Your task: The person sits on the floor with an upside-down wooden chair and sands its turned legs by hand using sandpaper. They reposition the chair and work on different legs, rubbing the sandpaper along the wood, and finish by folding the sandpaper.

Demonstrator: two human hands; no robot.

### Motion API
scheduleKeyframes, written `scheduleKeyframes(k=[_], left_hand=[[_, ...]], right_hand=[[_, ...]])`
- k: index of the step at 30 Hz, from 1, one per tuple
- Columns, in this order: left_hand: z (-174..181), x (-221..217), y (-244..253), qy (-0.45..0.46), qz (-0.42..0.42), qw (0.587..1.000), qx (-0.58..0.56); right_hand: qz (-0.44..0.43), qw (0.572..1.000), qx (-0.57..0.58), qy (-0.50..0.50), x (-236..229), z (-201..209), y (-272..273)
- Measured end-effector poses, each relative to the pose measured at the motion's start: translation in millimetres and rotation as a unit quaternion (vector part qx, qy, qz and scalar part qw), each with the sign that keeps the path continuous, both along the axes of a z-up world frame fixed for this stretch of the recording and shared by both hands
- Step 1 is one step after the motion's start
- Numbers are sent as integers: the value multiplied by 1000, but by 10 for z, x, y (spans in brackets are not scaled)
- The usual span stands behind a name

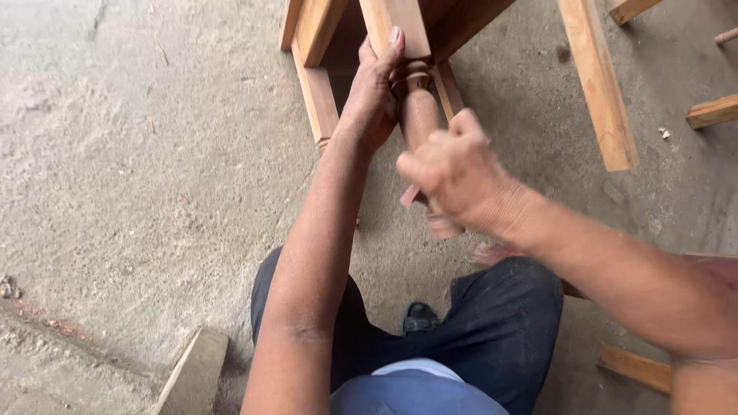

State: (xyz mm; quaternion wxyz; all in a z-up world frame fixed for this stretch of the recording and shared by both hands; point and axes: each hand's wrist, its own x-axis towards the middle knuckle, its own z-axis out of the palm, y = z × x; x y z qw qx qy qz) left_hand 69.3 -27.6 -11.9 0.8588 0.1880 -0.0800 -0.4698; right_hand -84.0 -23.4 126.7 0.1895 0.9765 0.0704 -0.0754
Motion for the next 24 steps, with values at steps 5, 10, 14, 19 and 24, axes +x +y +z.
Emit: scheduleKeyframes(k=[5,10,14,19,24], left_hand=[[-147,-32,-71,1,16,999,-32],[59,14,15,5,0,1000,-4],[-17,-21,17,22,3,1000,-7],[-96,17,-138,15,16,999,-49],[-115,-67,15,27,21,998,-53]], right_hand=[[5,1000,27,13,60,378,19],[19,999,-23,-23,-31,81,6],[11,1000,8,-3,-4,295,43],[24,1000,-6,-3,7,134,182],[31,999,6,29,-83,228,138]])
